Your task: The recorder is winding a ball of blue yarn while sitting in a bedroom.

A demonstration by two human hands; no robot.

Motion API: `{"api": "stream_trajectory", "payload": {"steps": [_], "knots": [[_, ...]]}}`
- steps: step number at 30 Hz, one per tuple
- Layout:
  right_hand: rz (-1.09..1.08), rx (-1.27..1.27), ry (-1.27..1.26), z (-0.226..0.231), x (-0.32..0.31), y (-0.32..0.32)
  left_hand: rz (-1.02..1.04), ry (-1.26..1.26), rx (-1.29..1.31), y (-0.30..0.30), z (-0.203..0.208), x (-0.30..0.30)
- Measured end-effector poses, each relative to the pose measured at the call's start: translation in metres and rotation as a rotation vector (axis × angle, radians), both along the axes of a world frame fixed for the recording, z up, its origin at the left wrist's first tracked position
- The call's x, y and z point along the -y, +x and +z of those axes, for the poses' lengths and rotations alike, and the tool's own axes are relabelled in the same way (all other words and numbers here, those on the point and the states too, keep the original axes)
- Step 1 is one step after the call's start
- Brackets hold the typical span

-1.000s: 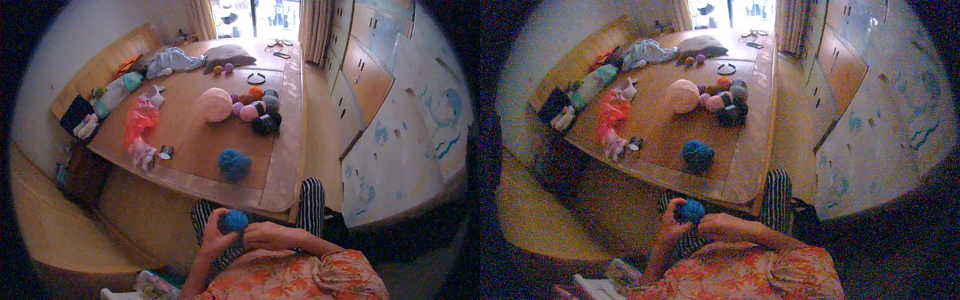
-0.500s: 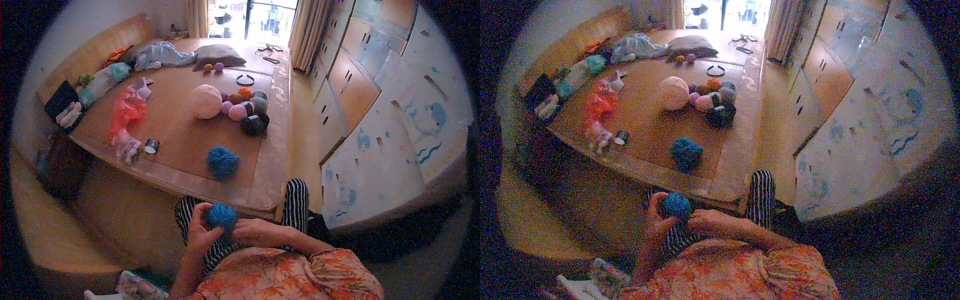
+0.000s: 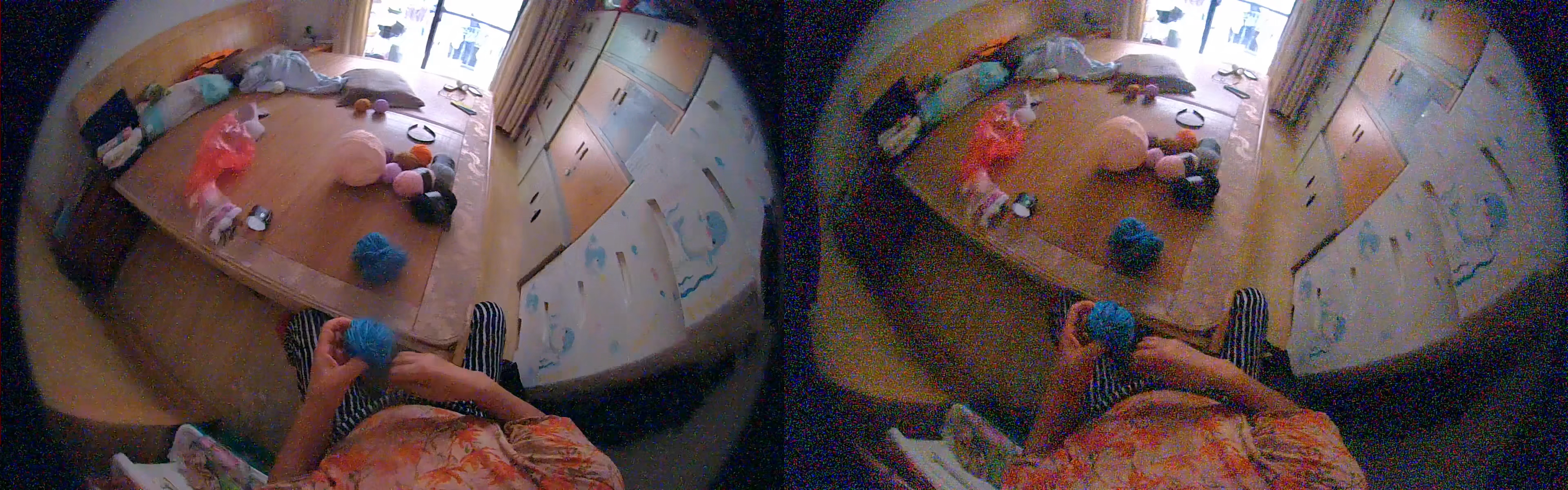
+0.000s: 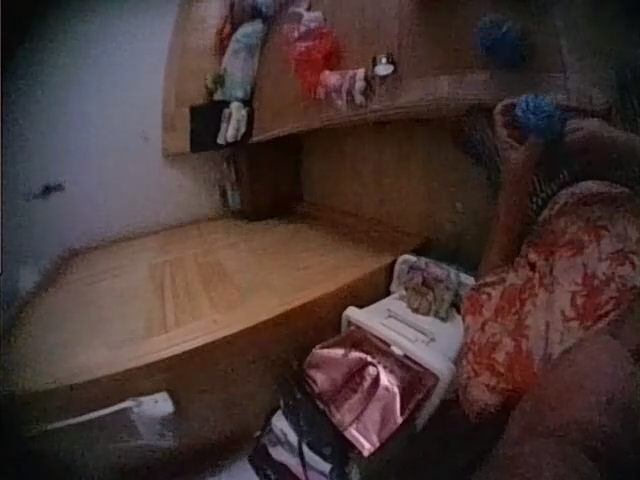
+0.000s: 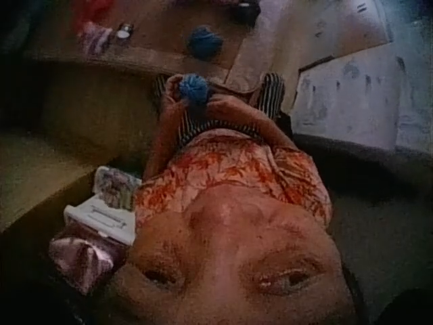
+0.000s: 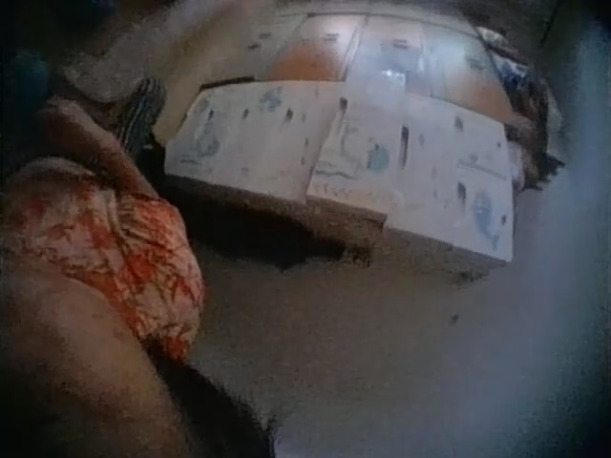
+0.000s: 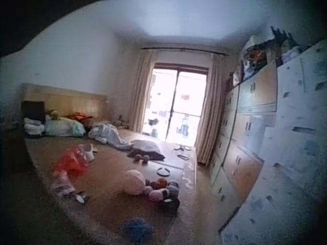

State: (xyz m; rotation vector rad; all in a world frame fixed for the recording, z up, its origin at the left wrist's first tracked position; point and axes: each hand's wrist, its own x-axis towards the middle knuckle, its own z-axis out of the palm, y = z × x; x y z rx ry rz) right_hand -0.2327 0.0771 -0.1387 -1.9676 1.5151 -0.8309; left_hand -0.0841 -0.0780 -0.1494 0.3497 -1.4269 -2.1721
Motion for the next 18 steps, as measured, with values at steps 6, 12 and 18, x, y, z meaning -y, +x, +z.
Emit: {"api": "stream_trajectory", "payload": {"steps": [6, 12, 18], "knots": [[-0.208, 0.108, 0.001, 0.03, 0.008, -0.019, -0.097, -0.817, 0.242, 0.002, -0.011, -0.004], [-0.352, 0.231, 0.038, -0.018, 0.009, -0.017, -0.298, 0.176, -0.232, 0.0, 0.003, -0.002], [-0.13, 0.143, 0.111, 0.029, -0.001, -0.009, 0.016, -0.871, 0.249, -0.011, -0.006, 0.01]]}}
